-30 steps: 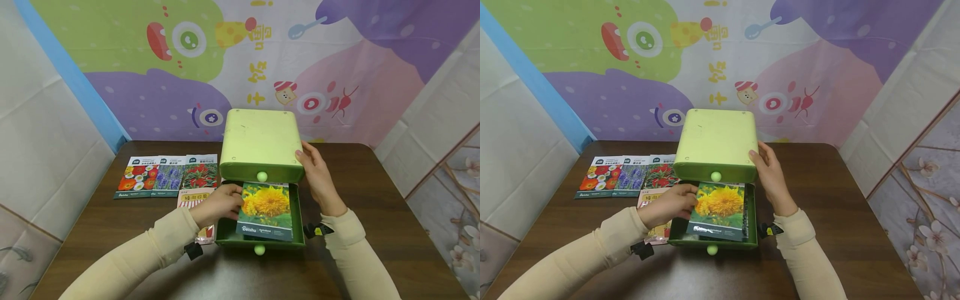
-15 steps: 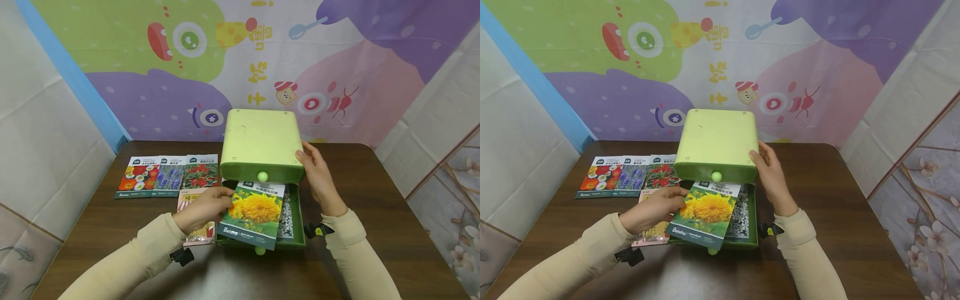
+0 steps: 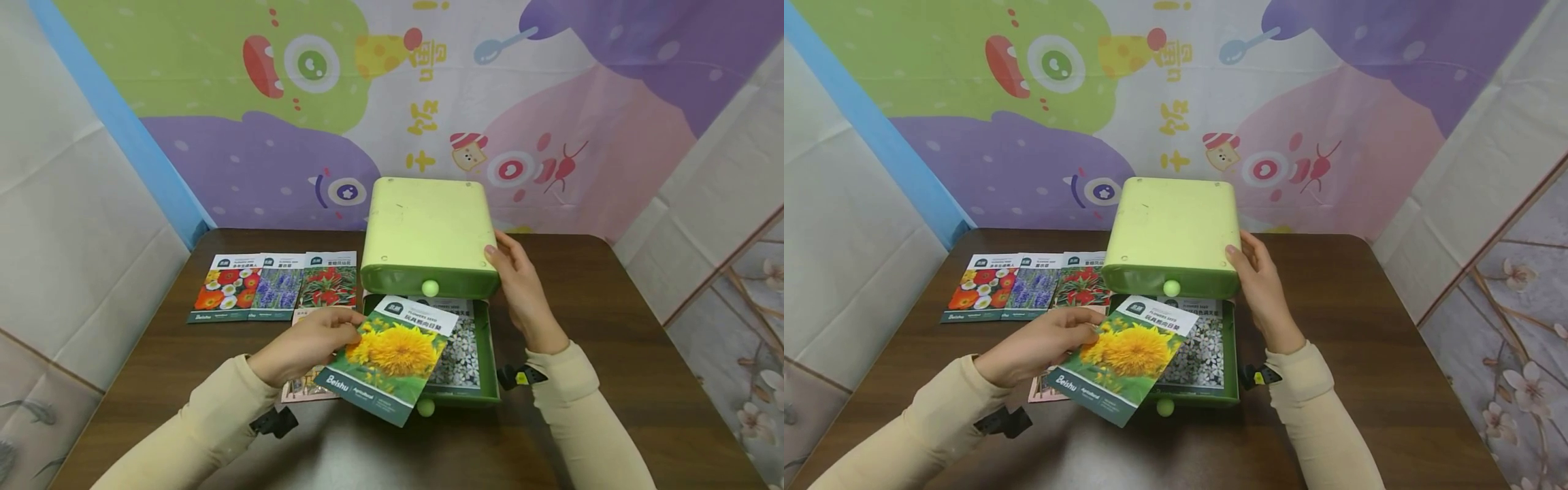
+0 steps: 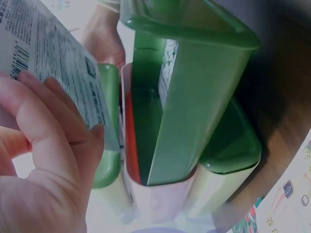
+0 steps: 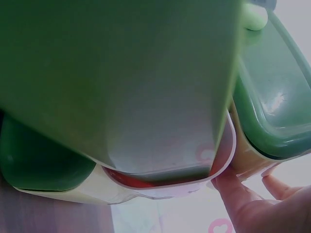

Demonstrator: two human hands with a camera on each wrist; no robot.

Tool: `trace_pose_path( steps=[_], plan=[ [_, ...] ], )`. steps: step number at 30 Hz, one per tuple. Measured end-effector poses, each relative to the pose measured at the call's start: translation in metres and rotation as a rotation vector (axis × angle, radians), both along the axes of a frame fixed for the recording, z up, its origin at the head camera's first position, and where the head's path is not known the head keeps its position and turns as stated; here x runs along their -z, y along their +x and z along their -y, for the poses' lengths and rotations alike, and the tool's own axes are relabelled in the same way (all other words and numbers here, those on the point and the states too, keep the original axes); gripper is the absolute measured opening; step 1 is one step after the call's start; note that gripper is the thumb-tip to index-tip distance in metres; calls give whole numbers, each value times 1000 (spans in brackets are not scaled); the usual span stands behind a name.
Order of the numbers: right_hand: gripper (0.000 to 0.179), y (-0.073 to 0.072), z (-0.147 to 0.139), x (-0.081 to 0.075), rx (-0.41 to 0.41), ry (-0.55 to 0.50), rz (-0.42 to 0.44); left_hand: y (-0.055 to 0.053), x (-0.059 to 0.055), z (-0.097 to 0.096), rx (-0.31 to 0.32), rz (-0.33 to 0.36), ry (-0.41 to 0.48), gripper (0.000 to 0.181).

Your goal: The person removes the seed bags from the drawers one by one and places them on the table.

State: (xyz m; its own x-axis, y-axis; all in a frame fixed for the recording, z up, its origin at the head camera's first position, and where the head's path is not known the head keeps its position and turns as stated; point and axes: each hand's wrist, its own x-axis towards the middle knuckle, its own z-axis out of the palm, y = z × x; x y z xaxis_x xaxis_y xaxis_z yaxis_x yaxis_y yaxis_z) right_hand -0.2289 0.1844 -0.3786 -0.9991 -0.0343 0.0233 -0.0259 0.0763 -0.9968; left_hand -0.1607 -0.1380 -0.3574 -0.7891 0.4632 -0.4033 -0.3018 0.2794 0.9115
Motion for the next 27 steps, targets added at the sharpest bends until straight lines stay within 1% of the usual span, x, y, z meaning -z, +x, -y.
trace_pose_path(
  steps=[4, 8, 10, 15, 17, 18, 23, 25, 27],
  plan=[
    [61, 0, 0, 0, -1, -4, -4, 2, -6, 7, 16, -11, -41, 48],
    [61, 0, 0, 0, 1, -7, -6, 5, -14, 16, 34, -51, -40, 48],
    [60, 0, 1, 0, 1, -6, -5, 6, -18, 20, 46, -67, -10, 46],
    [61, 0, -1, 0, -1, 6, -3, 6, -28, 33, 28, -28, 101, 37],
    [62, 0, -1, 0, 1, 6, -3, 7, -31, 41, 7, -19, 118, 35],
    [62, 0, -1, 1, 0, 6, -5, 7, -33, 45, -2, -30, 118, 34],
    [62, 0, -1, 2, -1, 7, -8, 12, -34, 68, -92, -127, 61, 36],
    [62, 0, -1, 2, 1, 6, -8, 13, -33, 78, -135, -178, 26, 36],
    [61, 0, -1, 1, 5, 5, -3, 14, -29, 88, -181, -213, -2, 37]
  ],
)
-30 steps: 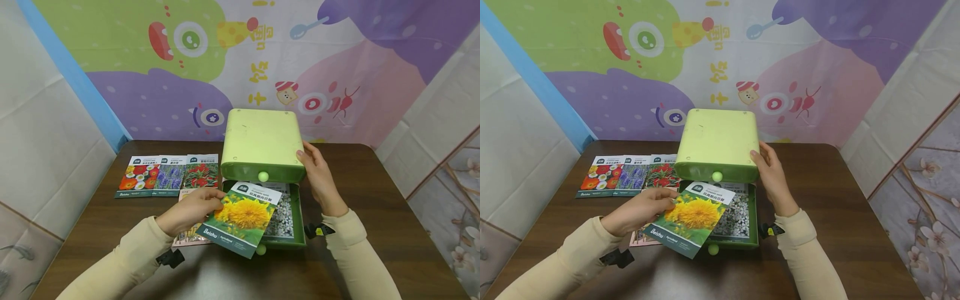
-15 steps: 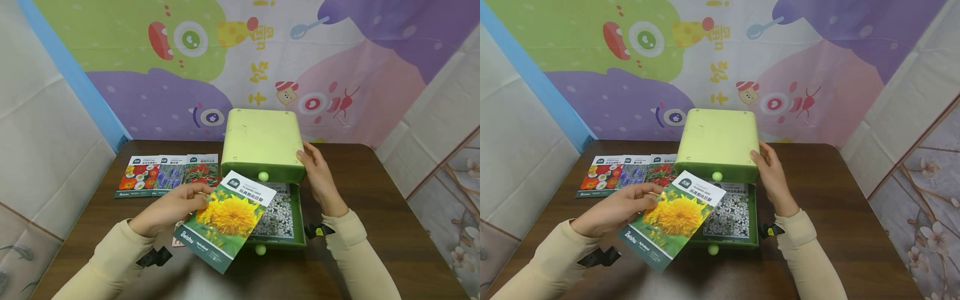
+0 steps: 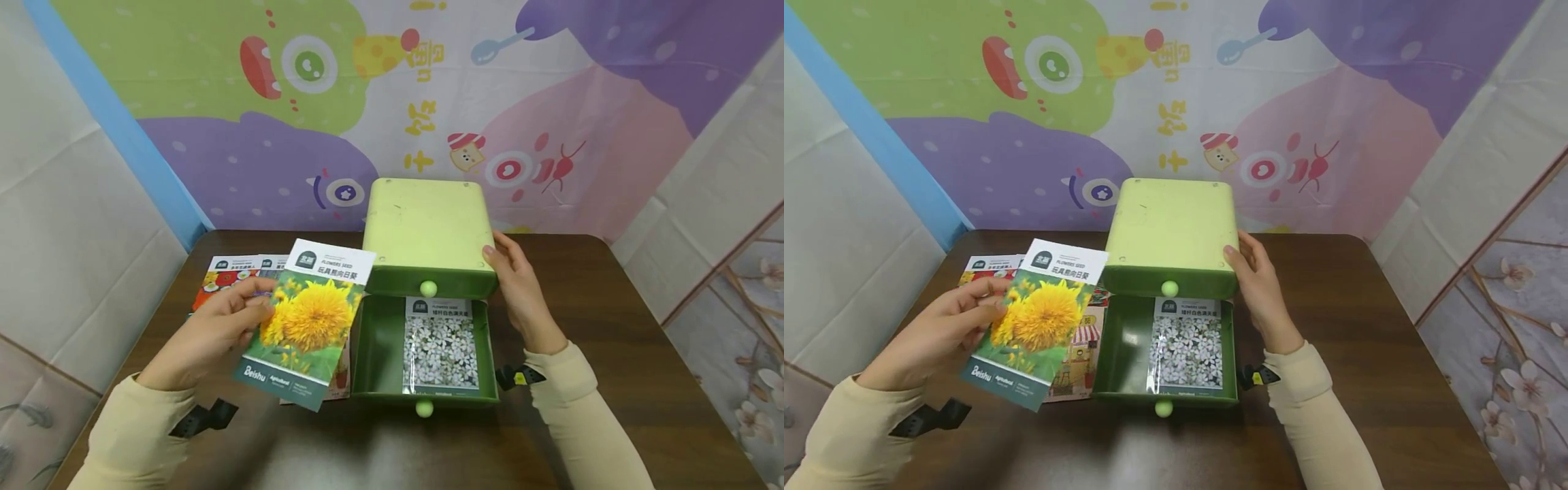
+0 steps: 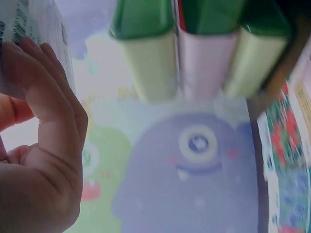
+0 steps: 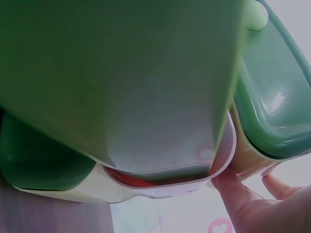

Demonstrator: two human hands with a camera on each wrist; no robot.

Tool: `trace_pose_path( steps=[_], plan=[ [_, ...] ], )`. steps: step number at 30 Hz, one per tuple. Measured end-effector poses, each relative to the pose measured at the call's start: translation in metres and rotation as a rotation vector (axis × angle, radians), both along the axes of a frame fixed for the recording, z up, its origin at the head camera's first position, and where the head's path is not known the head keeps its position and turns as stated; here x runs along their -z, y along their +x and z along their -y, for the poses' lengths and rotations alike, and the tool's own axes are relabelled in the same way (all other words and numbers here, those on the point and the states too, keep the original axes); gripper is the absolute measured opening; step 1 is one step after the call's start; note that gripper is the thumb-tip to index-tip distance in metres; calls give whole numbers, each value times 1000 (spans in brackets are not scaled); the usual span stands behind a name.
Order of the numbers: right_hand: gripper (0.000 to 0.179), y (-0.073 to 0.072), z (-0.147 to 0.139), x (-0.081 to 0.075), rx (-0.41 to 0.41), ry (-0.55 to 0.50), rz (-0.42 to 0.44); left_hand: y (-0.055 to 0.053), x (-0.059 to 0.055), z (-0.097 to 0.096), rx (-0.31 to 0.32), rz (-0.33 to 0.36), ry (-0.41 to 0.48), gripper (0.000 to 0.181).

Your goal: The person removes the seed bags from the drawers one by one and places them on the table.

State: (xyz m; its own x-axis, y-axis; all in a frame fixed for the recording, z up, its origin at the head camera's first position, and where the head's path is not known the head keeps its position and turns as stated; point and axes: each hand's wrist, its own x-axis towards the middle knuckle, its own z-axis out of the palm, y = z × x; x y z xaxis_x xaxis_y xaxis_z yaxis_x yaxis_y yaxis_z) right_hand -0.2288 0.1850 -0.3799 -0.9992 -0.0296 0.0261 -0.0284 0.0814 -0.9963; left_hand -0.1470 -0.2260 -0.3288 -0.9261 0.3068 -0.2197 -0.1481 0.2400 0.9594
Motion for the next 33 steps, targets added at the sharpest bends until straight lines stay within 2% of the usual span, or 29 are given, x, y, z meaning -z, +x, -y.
trace_pose_path(
  steps=[5, 11, 14, 18, 21, 25, 33],
  plan=[
    [60, 0, 2, -1, 3, 6, 5, -1, 18, 31, -103, -31, -13, 32],
    [61, -1, 3, -1, 1, 9, 9, 1, 47, 69, -187, -26, 36, 23],
    [61, -2, 3, -1, 2, 8, 11, 2, 60, 84, -197, -12, 35, 21],
    [60, -1, 2, -1, 13, 4, 4, 1, 76, 95, -181, -26, -48, 23],
    [60, -1, 2, -1, 20, 0, 1, -1, 89, 99, -175, -23, -111, 30],
    [61, -1, 2, -1, 24, 6, 3, -2, 104, 100, -184, 19, -190, 40],
    [61, -1, 2, -1, 21, 12, 8, -3, 126, 103, -152, 101, -296, 40]
  ],
)
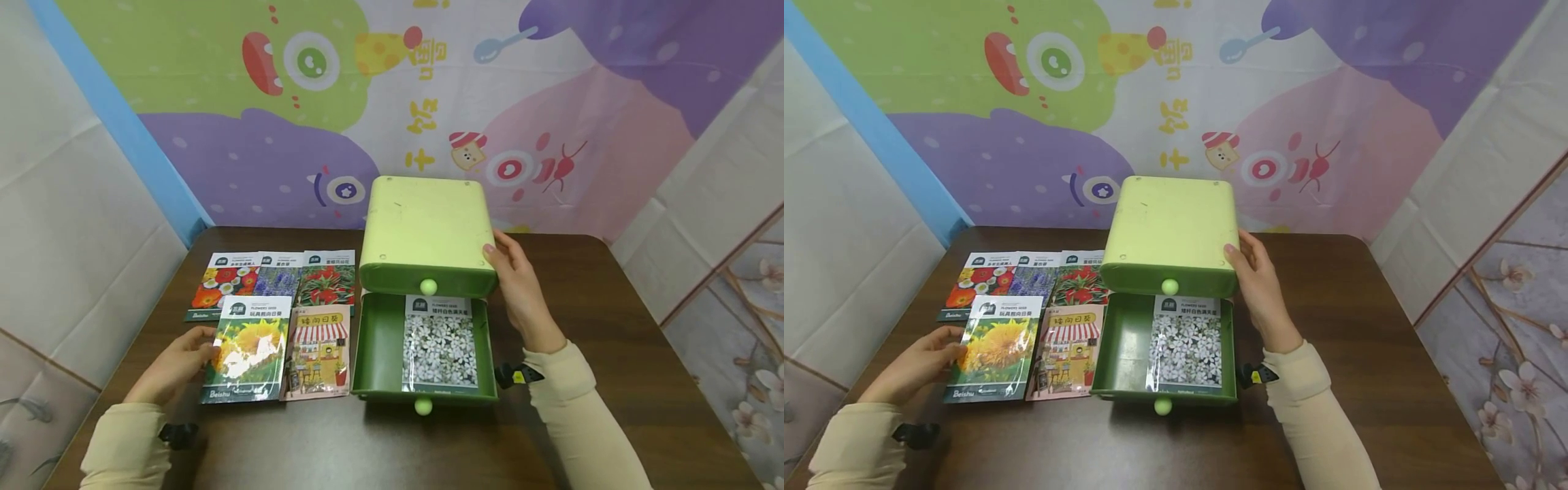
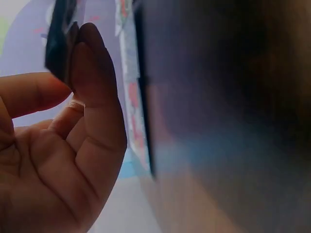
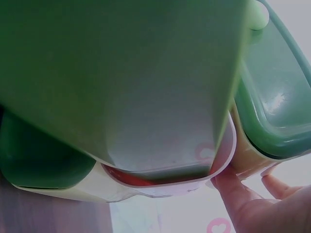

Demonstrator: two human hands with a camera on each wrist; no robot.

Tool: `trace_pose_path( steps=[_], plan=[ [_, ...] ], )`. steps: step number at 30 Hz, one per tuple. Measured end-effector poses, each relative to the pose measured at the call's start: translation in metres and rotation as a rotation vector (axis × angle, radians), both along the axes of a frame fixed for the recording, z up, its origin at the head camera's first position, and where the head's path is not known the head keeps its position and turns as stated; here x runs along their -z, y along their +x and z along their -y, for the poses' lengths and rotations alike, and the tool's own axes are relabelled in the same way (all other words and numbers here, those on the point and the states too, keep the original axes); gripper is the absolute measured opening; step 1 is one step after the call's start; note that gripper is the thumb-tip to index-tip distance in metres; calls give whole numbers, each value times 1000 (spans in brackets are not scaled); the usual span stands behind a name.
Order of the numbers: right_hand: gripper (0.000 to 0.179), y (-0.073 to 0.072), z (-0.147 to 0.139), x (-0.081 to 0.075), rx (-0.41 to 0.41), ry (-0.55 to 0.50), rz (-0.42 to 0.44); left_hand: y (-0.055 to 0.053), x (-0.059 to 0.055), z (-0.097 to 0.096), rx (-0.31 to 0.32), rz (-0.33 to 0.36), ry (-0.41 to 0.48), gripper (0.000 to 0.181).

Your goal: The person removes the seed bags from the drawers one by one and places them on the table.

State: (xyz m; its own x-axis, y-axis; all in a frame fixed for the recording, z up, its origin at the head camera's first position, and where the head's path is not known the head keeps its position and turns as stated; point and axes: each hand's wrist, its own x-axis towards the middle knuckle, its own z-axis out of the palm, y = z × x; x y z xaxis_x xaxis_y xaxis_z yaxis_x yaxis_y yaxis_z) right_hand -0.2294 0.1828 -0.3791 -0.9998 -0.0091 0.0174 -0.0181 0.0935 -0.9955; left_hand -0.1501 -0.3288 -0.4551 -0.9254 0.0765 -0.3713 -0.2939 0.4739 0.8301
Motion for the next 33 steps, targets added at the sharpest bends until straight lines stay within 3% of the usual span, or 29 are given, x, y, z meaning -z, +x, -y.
trace_pose_path(
  steps=[8, 24, 33],
  plan=[
    [60, 0, -1, 1, -8, 3, 6, -4, 8, 0, 6, 50, -105, 37],
    [59, -1, 0, 2, -9, -5, -8, -7, 11, -3, 23, 23, -249, 39],
    [60, 0, -2, 1, -16, 3, -6, -9, 11, -5, -13, 41, -304, 45]
  ],
)
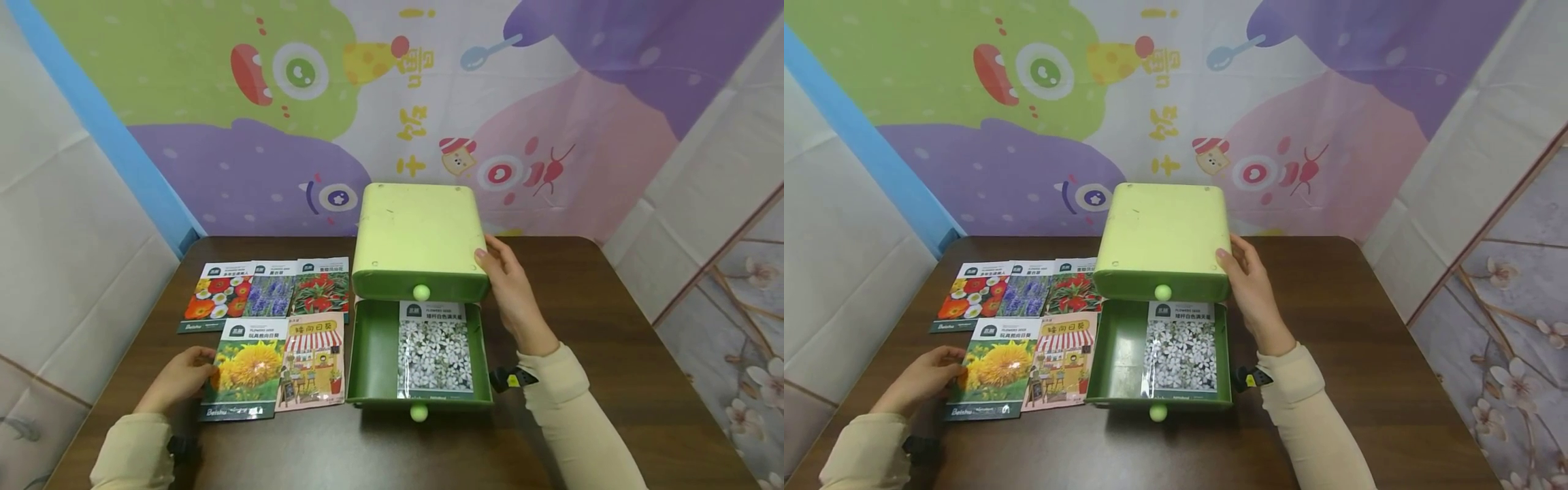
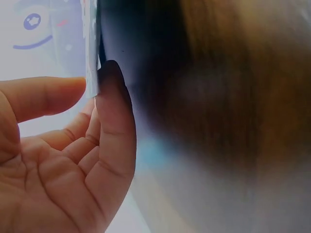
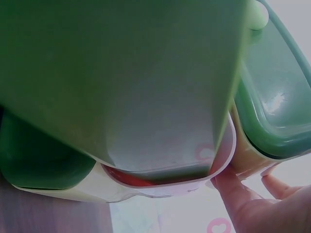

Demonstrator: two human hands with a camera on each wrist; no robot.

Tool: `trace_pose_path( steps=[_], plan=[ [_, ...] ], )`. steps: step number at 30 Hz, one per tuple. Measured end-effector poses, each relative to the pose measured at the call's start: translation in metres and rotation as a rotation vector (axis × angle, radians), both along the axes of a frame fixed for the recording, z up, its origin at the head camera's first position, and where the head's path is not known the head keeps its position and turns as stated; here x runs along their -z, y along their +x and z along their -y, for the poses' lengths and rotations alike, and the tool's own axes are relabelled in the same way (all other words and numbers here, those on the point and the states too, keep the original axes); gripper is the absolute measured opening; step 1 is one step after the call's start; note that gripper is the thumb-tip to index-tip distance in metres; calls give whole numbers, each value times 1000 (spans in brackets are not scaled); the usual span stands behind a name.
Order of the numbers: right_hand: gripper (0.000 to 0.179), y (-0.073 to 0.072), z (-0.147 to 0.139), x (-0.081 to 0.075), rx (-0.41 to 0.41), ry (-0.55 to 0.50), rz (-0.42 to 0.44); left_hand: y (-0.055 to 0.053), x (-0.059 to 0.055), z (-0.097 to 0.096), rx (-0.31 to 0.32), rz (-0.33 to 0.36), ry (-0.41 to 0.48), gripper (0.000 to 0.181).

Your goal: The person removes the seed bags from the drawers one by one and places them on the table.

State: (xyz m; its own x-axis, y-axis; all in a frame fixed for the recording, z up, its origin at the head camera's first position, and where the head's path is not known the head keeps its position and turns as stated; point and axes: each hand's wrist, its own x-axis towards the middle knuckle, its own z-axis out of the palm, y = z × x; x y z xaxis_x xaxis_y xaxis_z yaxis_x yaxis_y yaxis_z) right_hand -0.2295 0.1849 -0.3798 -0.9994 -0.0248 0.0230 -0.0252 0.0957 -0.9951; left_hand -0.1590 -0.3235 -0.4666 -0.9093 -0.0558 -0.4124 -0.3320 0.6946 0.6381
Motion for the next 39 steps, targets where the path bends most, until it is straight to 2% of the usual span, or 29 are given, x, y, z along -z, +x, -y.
trace_pose_path(
  steps=[12, 26, 39],
  plan=[
    [59, 0, 0, 1, 3, -3, -6, 1, -3, 0, -7, 6, -74, 50],
    [60, 0, 1, 1, 10, -7, -5, -1, -3, -4, -14, 13, -202, 43],
    [60, 0, 0, 1, 5, -7, 6, 2, -5, -5, -42, 17, -215, 43]
  ],
)
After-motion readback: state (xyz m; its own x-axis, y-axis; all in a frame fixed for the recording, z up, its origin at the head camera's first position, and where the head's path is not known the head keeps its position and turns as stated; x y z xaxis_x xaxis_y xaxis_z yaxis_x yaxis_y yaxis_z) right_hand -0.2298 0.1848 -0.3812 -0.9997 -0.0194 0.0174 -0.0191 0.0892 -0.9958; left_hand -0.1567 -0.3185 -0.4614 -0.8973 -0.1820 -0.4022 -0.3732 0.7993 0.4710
